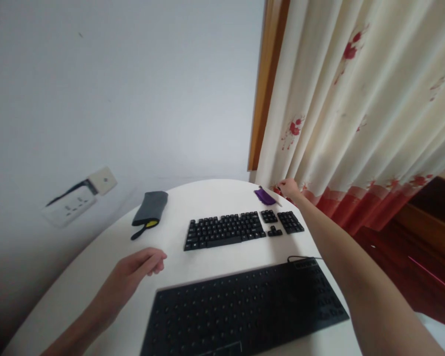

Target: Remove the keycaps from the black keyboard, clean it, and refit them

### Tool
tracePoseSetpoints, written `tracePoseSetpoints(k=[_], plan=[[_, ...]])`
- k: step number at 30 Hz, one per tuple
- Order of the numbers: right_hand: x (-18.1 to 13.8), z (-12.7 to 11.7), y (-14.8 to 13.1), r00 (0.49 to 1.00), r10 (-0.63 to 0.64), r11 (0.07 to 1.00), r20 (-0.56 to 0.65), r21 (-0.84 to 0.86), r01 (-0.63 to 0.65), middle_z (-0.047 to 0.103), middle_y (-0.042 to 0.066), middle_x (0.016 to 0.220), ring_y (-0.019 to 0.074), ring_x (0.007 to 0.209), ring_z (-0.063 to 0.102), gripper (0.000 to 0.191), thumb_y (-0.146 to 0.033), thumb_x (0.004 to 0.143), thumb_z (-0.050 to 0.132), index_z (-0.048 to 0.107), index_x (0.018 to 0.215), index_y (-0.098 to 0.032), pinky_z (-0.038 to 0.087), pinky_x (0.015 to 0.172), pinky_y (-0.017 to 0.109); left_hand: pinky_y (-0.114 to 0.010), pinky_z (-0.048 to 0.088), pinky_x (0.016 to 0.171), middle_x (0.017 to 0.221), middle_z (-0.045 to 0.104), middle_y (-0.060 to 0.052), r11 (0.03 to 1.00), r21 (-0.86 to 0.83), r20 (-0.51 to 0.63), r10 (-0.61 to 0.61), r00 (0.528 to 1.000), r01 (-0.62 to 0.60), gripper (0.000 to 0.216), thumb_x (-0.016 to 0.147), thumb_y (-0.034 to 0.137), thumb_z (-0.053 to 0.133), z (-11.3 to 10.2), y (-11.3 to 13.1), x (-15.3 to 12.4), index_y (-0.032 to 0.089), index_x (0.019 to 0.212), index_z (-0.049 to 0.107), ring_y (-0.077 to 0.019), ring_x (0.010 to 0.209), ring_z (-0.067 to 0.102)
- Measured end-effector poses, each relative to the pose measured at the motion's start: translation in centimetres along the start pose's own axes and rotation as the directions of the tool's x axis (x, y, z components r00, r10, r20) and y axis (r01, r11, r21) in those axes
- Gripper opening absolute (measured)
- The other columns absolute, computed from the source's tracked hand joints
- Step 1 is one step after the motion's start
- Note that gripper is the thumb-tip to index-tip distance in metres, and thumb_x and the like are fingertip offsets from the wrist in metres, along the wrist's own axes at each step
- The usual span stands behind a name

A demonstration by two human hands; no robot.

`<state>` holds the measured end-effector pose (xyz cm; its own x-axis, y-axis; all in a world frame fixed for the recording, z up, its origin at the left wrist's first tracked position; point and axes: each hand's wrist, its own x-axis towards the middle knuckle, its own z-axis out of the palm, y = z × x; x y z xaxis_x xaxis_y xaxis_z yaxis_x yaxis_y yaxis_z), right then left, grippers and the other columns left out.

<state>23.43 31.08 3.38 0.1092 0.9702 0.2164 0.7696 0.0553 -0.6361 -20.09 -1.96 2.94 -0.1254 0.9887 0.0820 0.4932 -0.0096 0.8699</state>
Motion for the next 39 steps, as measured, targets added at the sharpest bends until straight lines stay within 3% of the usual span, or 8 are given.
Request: tracePoseSetpoints(k=[5,10,18,23,29,34,36,39], plan=[[2.0,2.9,3.4,0.998,0.025,0.992,0.059,-0.129,-0.018,0.075,0.007,0.069,0.0178,0.066,0.067,0.01,-0.02,0.071,0.071,0.079,0.073,-0.015,0.048,0.06,0.022,-0.026,0.044,0.062,0.063,0.063,-0.001,1.0,-0.001,0.006,-0.016,1.0,0.016,0.036,0.086,0.049,0.054,0.3,0.1,0.1,0.02,0.068,0.066,-0.0162,0.062,0.057],[3.0,4.4,4.8,0.995,0.038,0.979,0.09,-0.203,-0.019,0.077,0.006,0.077,0.0185,0.072,0.069,0.009,-0.022,0.07,0.075,0.079,0.074,-0.016,0.05,0.064,0.022,-0.026,0.044,0.061,0.064,0.064,-0.001,0.999,-0.008,0.004,-0.052,0.999,0.052,0.036,0.086,0.05,0.055,0.5,-0.3,0.3,0.02,0.073,0.068,-0.0161,0.062,0.056],[1.8,4.2,3.3,0.995,0.033,0.966,0.089,-0.258,-0.009,0.076,0.006,0.076,0.0203,0.075,0.07,0.006,-0.024,0.071,0.076,0.079,0.07,-0.019,0.05,0.069,0.023,-0.026,0.043,0.061,0.066,0.063,-0.001,0.998,0.015,0.004,-0.061,0.998,0.061,0.036,0.088,0.05,0.053,0.8,-0.9,0.4,0.019,0.077,0.067,-0.0153,0.061,0.054],[-0.6,2.2,0.8,1.0,0.006,0.973,-0.028,-0.231,-0.013,0.076,0.017,0.092,0.0271,0.088,0.07,0.02,-0.016,0.08,0.062,0.08,0.087,-0.014,0.05,0.077,0.033,-0.027,0.045,0.066,0.074,0.068,-0.002,0.991,0.131,-0.1,-0.006,0.995,0.019,0.033,0.088,0.047,0.051,0.8,-1.6,0.6,0.019,0.079,0.067,-0.0168,0.068,0.059],[-6.6,0.8,-5.5,0.986,-0.157,0.987,-0.063,-0.043,0.154,0.076,0.013,0.095,0.0212,0.084,0.069,0.033,-0.023,0.089,0.051,0.076,0.106,-0.011,0.051,0.075,0.028,-0.033,0.052,0.084,0.116,0.07,-0.009,0.971,0.239,-0.328,0.086,0.941,-0.005,0.039,0.089,0.041,0.047,-0.1,-2.8,1.9,0.018,0.115,0.063,-0.0225,0.102,0.065],[-15.1,-0.7,-11.8,0.902,-0.429,0.875,-0.037,0.231,0.426,0.076,0.01,0.092,0.0219,0.081,0.067,0.024,-0.028,0.086,0.057,0.077,0.091,-0.016,0.051,0.077,0.032,-0.042,0.033,0.115,0.14,0.055,-0.018,0.761,0.642,-0.27,0.335,0.903,-0.09,0.052,0.087,0.032,0.055,-2.8,-3.0,7.9,0.009,0.134,0.053,-0.0293,0.132,0.047],[-18.3,-1.9,-13.5,0.874,-0.484,0.832,-0.035,0.291,0.472,0.076,0.009,0.094,0.0222,0.084,0.067,0.022,-0.03,0.087,0.057,0.076,0.09,-0.018,0.051,0.079,0.033,-0.042,0.03,0.116,0.143,0.051,-0.02,0.701,0.713,-0.279,0.311,0.908,-0.021,0.055,0.088,0.032,0.056,-3.4,-3.4,10.6,0.006,0.136,0.051,-0.0309,0.134,0.044],[-22.7,-3.4,-14.9,0.873,-0.484,0.798,-0.066,0.376,0.47,0.075,0.008,0.096,0.0235,0.088,0.067,0.021,-0.032,0.088,0.057,0.075,0.088,-0.021,0.051,0.077,0.035,-0.044,0.032,0.113,0.146,0.047,-0.021,0.653,0.751,-0.311,0.216,0.925,0.1,0.062,0.087,0.037,0.06,-3.0,-4.6,13.0,0.009,0.14,0.047,-0.0346,0.135,0.041]])
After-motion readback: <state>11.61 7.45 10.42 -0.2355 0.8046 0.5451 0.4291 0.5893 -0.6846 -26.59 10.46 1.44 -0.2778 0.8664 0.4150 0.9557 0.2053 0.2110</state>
